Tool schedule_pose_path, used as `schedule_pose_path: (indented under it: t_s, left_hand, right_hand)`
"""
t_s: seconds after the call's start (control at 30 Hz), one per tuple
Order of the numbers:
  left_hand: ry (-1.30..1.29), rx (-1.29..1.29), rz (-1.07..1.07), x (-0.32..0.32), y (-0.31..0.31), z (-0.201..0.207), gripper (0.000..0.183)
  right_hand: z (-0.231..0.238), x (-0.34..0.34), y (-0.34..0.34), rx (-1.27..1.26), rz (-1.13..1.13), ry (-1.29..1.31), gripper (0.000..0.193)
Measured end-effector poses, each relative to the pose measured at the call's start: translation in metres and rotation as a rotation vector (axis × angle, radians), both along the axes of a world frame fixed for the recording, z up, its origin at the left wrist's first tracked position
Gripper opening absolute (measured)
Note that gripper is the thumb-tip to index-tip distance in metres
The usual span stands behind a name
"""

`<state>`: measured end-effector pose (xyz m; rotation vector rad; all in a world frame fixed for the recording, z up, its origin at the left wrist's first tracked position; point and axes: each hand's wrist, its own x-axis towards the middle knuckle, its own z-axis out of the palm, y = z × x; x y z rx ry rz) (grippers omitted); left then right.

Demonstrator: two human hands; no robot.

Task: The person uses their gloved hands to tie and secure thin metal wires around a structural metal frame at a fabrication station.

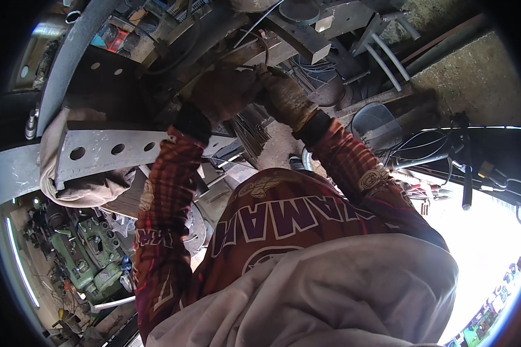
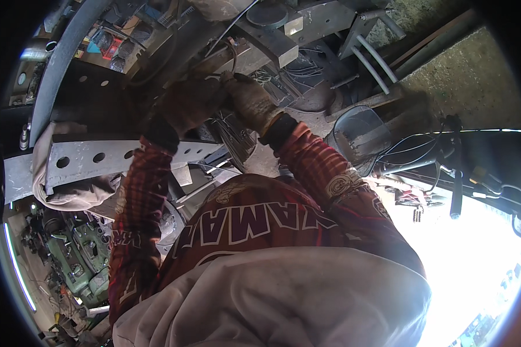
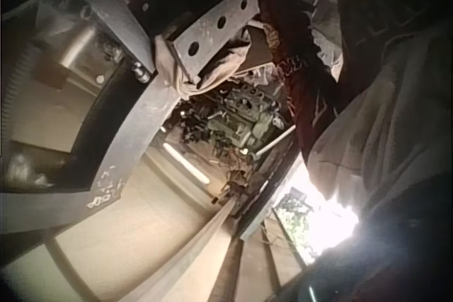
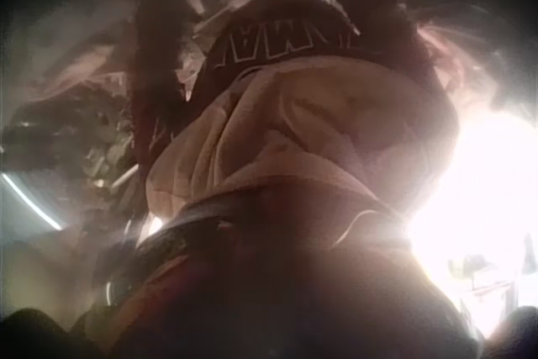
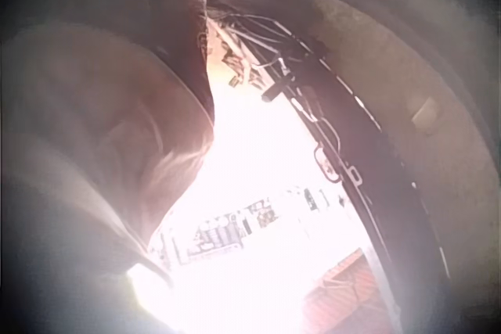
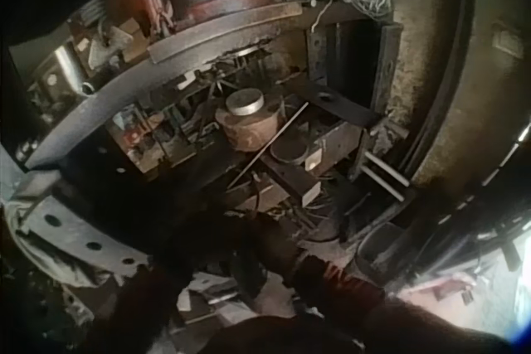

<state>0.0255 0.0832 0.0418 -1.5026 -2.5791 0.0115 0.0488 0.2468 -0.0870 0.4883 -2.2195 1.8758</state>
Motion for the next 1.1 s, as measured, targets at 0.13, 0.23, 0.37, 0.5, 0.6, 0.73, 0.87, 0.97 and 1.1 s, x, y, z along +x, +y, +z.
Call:
schedule_pose_path:
  t_s: [0.13,0.23,0.37,0.5,0.6,0.73,0.87,0.97,1.1]
  left_hand:
    - [-0.123,-0.096,0.415,0.016,0.035,0.006,0.029]
    - [-0.033,0.030,0.414,0.016,0.036,0.002,0.031]
    - [-0.019,0.214,0.272,0.009,0.027,-0.006,0.036]
    - [-0.117,0.236,0.142,-0.002,0.018,-0.002,0.036]
    - [-0.245,0.189,0.162,-0.006,0.013,0.001,0.037]
    - [-0.220,0.277,0.076,-0.012,0.008,-0.006,0.037]
    - [-0.167,0.283,0.145,0.004,0.022,0.008,0.032]
    - [-0.034,0.036,0.290,0.019,0.027,0.001,0.022]
    - [-0.014,0.104,0.214,0.038,0.022,0.012,0.024]
  right_hand:
    - [0.032,0.003,0.027,0.318,0.075,0.103,0.031]
    - [0.049,0.004,0.038,0.492,0.042,0.229,0.026]
    - [0.047,0.003,0.035,0.475,0.043,0.274,0.032]
    - [0.054,0.009,0.024,0.493,-0.066,0.163,0.025]
    - [0.050,0.005,0.022,0.558,-0.111,0.365,0.026]
    - [0.050,0.005,0.019,0.373,-0.009,0.188,0.028]
    - [0.028,-0.005,0.021,0.218,0.032,0.009,0.037]
    - [0.038,0.002,0.021,-0.148,-0.019,-0.359,0.047]
    - [0.052,0.032,0.036,0.197,-0.374,0.162,0.055]
